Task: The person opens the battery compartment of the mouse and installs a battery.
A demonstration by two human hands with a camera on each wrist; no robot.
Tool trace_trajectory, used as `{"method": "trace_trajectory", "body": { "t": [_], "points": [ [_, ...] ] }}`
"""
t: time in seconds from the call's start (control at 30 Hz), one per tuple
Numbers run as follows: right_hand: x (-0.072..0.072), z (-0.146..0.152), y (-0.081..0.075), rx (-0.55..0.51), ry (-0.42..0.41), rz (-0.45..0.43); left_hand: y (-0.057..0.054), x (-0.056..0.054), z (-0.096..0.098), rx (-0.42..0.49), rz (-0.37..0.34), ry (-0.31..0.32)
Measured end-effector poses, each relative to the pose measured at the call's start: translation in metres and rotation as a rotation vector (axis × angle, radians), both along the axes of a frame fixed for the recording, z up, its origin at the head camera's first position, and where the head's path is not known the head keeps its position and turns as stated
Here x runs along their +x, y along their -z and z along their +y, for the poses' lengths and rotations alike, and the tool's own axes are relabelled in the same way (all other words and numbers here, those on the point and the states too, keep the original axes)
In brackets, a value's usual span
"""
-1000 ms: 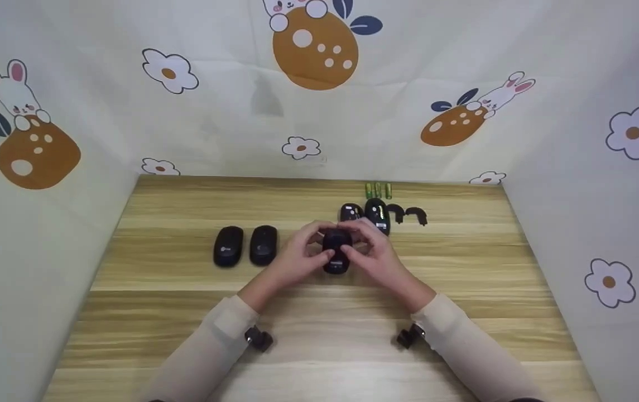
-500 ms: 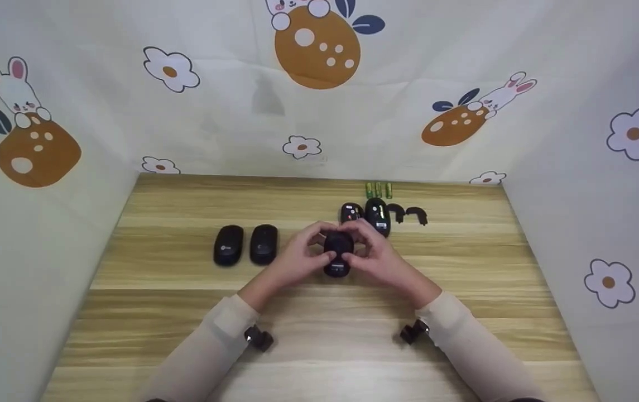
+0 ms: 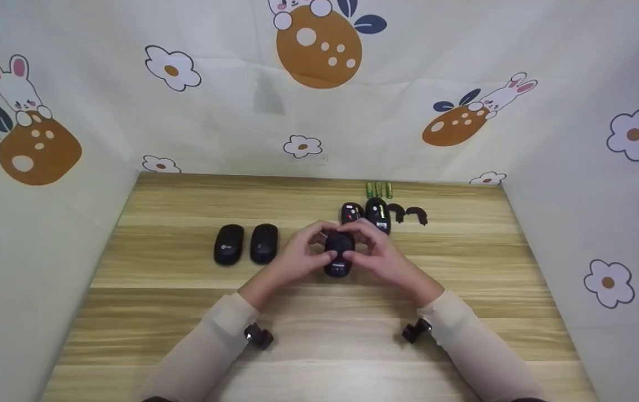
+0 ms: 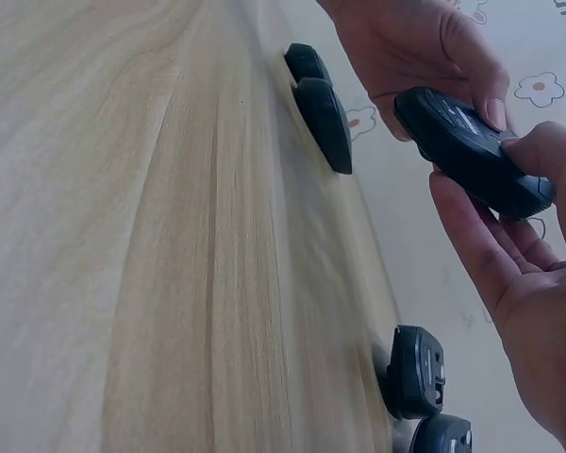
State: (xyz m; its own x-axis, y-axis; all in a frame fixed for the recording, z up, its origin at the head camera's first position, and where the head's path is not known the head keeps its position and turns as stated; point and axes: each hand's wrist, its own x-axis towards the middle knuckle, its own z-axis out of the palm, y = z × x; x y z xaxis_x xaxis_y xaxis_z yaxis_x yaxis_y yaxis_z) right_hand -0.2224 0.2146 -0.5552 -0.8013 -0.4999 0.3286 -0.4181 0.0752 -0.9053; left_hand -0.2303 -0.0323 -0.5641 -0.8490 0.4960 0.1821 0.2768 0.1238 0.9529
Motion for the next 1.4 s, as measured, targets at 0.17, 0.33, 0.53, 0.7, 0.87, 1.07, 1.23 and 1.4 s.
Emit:
{"method": "trace_trajectory", "body": {
  "t": [0.17,0.33,0.53,0.7,0.87,1.07,1.23,1.4],
  "points": [
    [-0.001,0.001,0.001,0.011,0.022,-0.007,0.0,0.0,0.0,-0.021,-0.002,-0.005],
    [-0.002,0.002,0.001,0.042,0.053,0.015,0.001,-0.001,0.001,-0.052,0.001,-0.005],
    [0.002,-0.001,-0.008,0.07,0.116,0.086,0.002,-0.003,0.001,-0.065,0.013,-0.001],
    [-0.003,0.003,0.002,0.08,0.151,0.146,0.002,-0.003,0.001,-0.09,0.027,0.008],
    [-0.004,0.005,0.003,0.034,0.184,0.171,0.001,-0.001,0.002,-0.09,0.001,0.03],
    [-0.004,0.007,0.001,0.001,0.221,0.131,0.001,0.0,0.003,-0.09,-0.022,0.034],
    [-0.004,0.012,0.001,-0.037,0.267,0.093,0.001,-0.001,0.003,-0.091,-0.029,0.043],
    [-0.007,0.024,0.001,-0.052,0.322,0.062,0.001,0.0,0.003,-0.101,-0.038,0.05]
  ]
}}
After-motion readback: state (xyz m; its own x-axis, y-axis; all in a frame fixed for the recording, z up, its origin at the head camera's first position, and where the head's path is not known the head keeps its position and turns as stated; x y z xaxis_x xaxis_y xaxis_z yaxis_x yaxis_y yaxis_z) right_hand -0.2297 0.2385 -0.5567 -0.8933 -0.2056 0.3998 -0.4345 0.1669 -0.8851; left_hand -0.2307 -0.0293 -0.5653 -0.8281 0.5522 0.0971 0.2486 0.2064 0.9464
